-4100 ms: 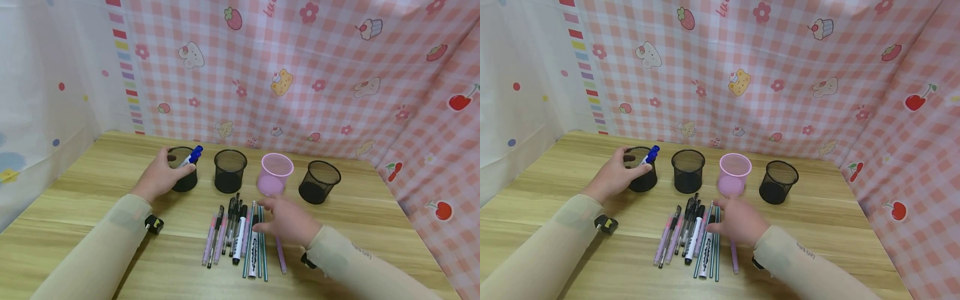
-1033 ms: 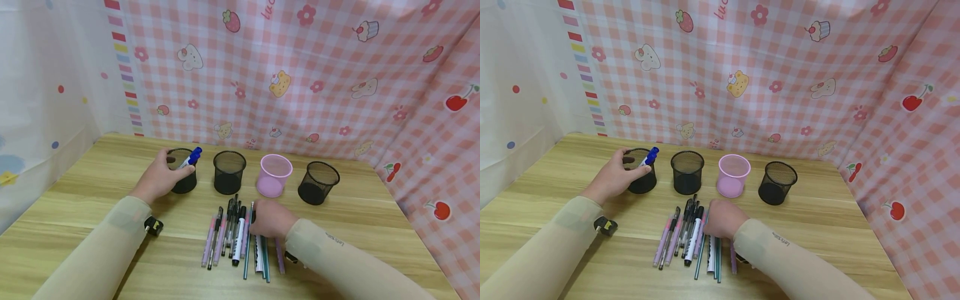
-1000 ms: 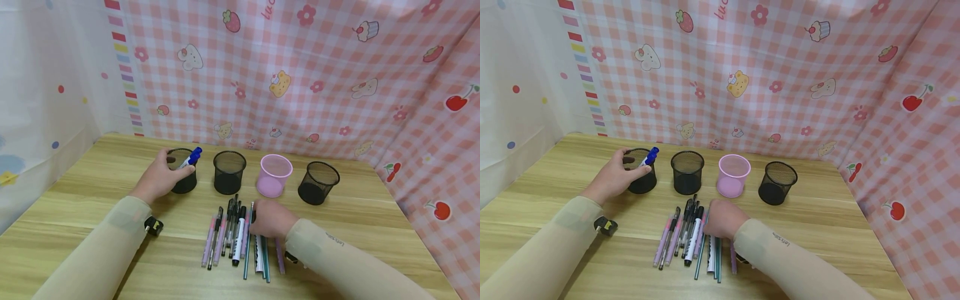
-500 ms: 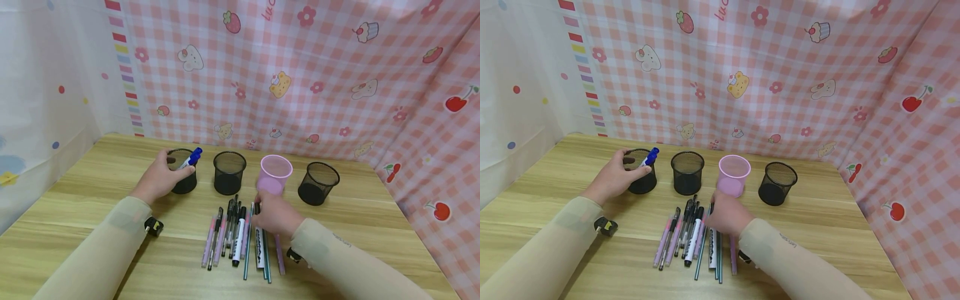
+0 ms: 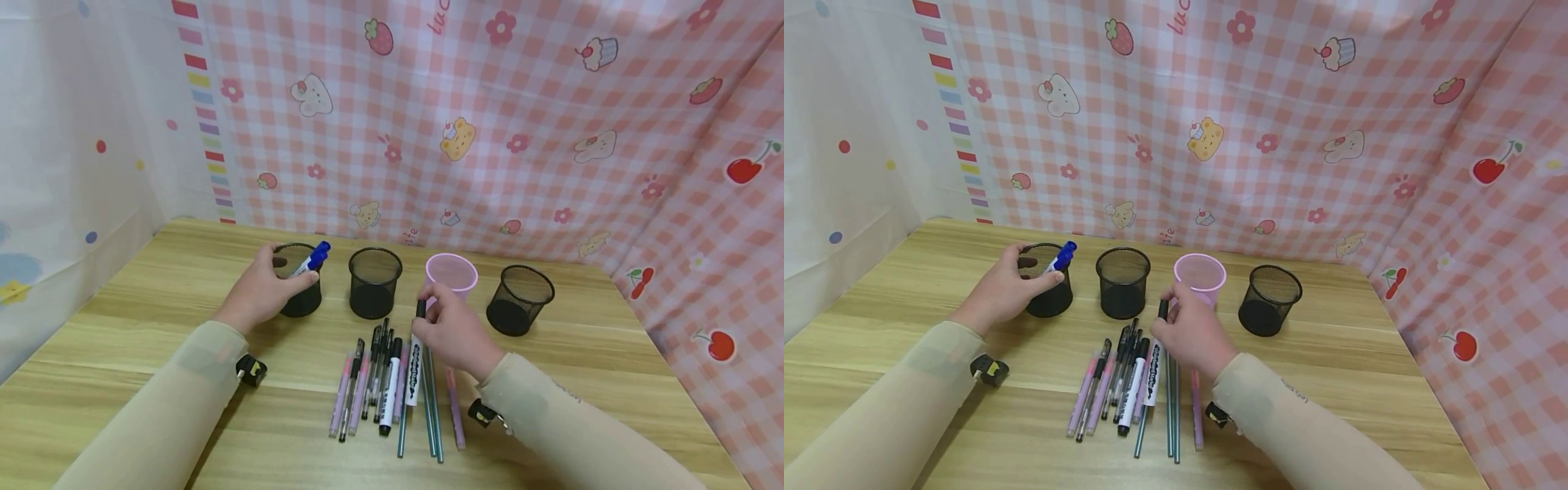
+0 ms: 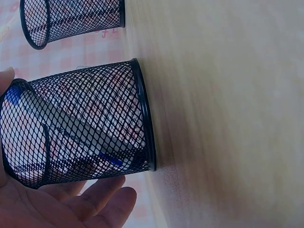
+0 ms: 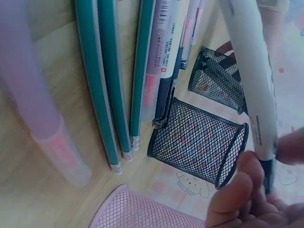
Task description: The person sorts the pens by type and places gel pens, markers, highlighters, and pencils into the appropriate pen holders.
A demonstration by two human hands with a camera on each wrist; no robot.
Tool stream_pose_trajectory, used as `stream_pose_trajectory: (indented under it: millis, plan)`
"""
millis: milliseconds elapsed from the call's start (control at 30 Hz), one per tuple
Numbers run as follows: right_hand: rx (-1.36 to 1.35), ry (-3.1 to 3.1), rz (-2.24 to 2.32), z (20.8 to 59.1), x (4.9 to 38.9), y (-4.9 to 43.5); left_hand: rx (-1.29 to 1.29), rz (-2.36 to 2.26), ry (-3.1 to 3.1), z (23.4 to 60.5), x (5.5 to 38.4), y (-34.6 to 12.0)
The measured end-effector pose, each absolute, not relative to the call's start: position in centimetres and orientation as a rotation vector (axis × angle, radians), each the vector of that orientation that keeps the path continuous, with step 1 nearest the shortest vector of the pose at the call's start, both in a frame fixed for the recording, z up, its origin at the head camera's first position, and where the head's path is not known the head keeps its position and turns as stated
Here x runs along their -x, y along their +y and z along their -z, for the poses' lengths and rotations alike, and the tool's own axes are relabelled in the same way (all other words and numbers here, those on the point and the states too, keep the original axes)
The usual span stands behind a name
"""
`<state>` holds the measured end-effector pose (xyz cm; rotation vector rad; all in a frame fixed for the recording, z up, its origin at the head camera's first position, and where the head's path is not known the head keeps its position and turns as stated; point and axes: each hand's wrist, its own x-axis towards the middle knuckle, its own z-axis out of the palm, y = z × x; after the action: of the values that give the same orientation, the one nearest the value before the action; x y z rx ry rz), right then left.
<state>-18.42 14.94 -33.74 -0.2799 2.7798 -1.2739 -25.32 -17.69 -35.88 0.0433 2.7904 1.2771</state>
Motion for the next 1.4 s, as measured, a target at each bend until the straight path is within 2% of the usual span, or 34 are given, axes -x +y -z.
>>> stream_pose_trajectory:
  millis: [633,967,1400]
  plan:
    - [0.387,2.643,2.181,33.3,19.4,13.7,-0.053,-1.282,2.798,35.9,25.4,-17.6]
    - [0.299,2.511,2.433,33.5,20.1,12.3,-0.047,-1.284,2.799,36.1,25.5,-17.8]
    - [0.208,2.607,2.517,33.3,20.9,9.8,-0.044,-1.285,2.787,35.8,25.4,-17.6]
